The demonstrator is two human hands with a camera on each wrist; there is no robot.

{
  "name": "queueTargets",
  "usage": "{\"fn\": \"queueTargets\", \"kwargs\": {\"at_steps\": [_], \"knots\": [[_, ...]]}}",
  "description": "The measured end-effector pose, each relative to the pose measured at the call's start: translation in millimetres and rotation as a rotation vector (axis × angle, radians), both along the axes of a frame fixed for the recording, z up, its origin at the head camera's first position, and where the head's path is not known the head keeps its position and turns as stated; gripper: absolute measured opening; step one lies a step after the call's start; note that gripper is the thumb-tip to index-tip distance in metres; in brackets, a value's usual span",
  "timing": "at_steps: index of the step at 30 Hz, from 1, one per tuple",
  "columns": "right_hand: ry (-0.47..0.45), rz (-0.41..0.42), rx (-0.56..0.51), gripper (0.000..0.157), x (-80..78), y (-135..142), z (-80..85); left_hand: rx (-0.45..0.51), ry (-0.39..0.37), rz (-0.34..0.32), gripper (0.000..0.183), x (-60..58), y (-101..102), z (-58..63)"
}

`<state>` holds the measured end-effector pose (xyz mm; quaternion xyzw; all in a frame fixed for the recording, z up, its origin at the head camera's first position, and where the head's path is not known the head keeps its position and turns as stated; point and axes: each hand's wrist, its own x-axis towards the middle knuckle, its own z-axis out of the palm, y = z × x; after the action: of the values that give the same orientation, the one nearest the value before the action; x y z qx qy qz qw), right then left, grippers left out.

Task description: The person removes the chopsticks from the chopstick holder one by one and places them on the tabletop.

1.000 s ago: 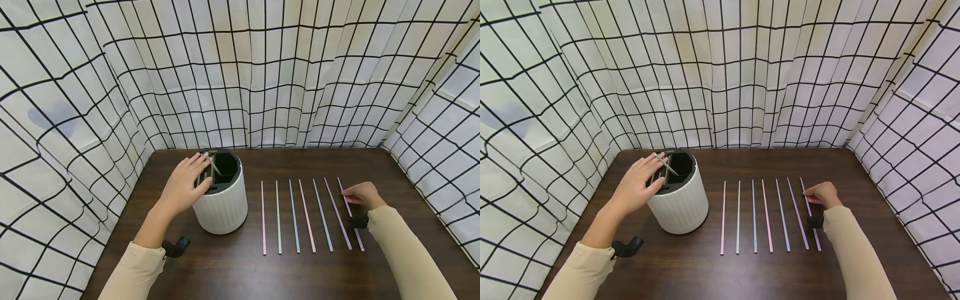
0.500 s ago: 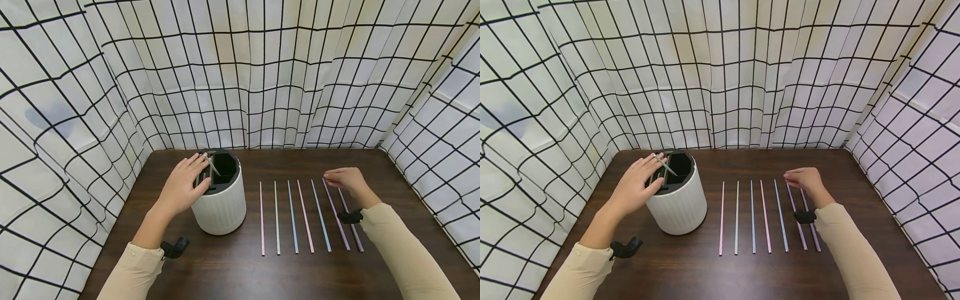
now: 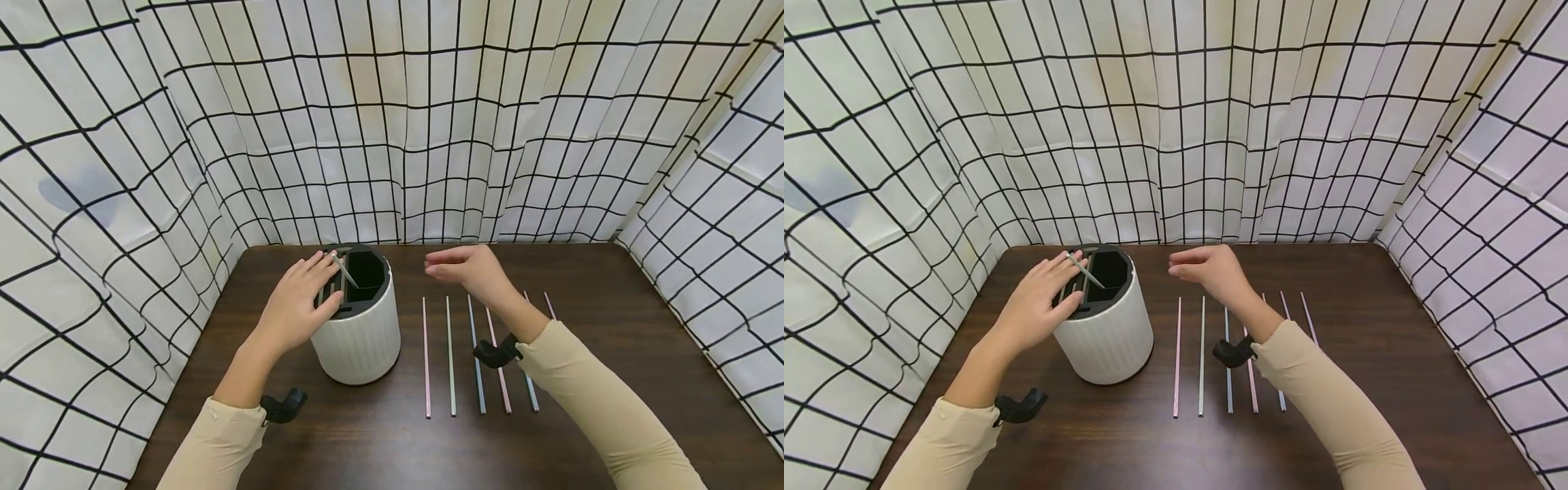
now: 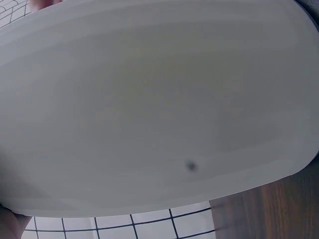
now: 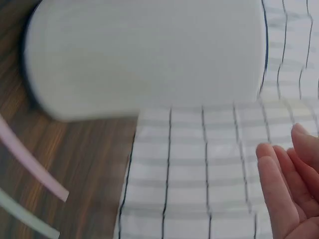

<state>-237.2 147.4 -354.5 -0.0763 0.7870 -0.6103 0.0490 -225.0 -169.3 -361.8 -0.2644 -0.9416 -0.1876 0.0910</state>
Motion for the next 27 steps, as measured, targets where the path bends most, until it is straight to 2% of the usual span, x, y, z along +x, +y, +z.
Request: {"fn": "queueTargets", "kwargs": {"at_steps": [5,12,22,27], "knots": [[0.122,-0.001,0.029,0.030,3.4,-42,5.8,-0.006,-0.011,0.001,0.057,0.5,2,-1.7],[0.251,0.081,0.052,0.032,5.8,-85,13.8,-0.014,-0.014,0.016,0.057,0.5,4,-0.9],[0.278,0.086,0.092,0.034,4.2,-100,15.1,-0.022,-0.015,0.005,0.058,-3.1,8,-1.0],[0.349,0.120,0.154,0.033,4.5,-107,11.3,-0.018,-0.007,0.011,0.058,-0.2,5,-0.1]]}}
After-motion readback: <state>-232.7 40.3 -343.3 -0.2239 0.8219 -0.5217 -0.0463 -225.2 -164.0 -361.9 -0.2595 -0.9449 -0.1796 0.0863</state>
